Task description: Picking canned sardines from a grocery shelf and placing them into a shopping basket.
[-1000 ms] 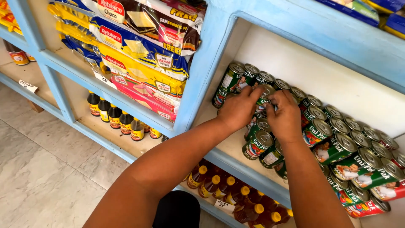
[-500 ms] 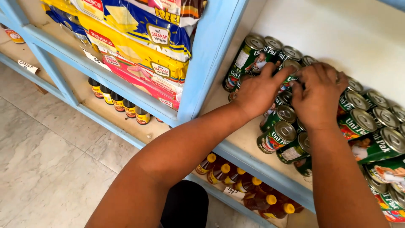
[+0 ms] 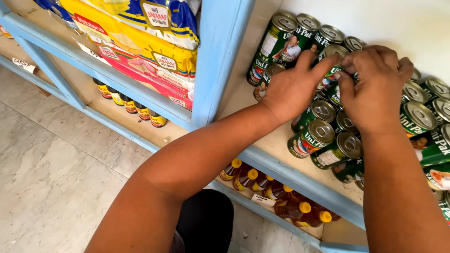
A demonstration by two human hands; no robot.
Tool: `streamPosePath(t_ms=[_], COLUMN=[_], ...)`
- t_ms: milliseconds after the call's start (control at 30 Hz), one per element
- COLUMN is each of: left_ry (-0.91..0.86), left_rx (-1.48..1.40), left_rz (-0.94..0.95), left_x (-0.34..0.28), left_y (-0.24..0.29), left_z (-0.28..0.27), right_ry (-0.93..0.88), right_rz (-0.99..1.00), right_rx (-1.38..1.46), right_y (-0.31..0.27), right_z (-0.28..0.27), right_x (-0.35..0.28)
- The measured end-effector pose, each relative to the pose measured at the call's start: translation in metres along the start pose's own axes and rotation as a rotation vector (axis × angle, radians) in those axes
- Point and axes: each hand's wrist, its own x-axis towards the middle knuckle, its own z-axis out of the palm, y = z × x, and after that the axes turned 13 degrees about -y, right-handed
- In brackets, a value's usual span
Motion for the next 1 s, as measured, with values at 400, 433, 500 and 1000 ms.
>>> streamPosePath(t_ms=[400,433,500,1000], left_ry=[-0.05,-0.089,-0.132,-0.394], left_rx=[-0.069,-0.093,-0.112,-0.08], left_rz=[0.156,0.159,0.17,0.066], left_x=[-0.093,-0.096,-0.101,-0.115], left_y=[-0.002,0.004,0.017,0.052], left_z=[-0.039,-0.039,-0.036,-0.029], right_ry=[0.304,0.317,0.338,0.37], right_rz=[0.177,0.218,0.263,0.252], right_rx=[0.162,0.228,0.296,0.238], right_y=[-0.094,-0.099,-0.107,-0.111], right_z=[-0.011,-0.002,0.012,0.024], right_x=[-0.117,-0.128,-0.142,-0.146])
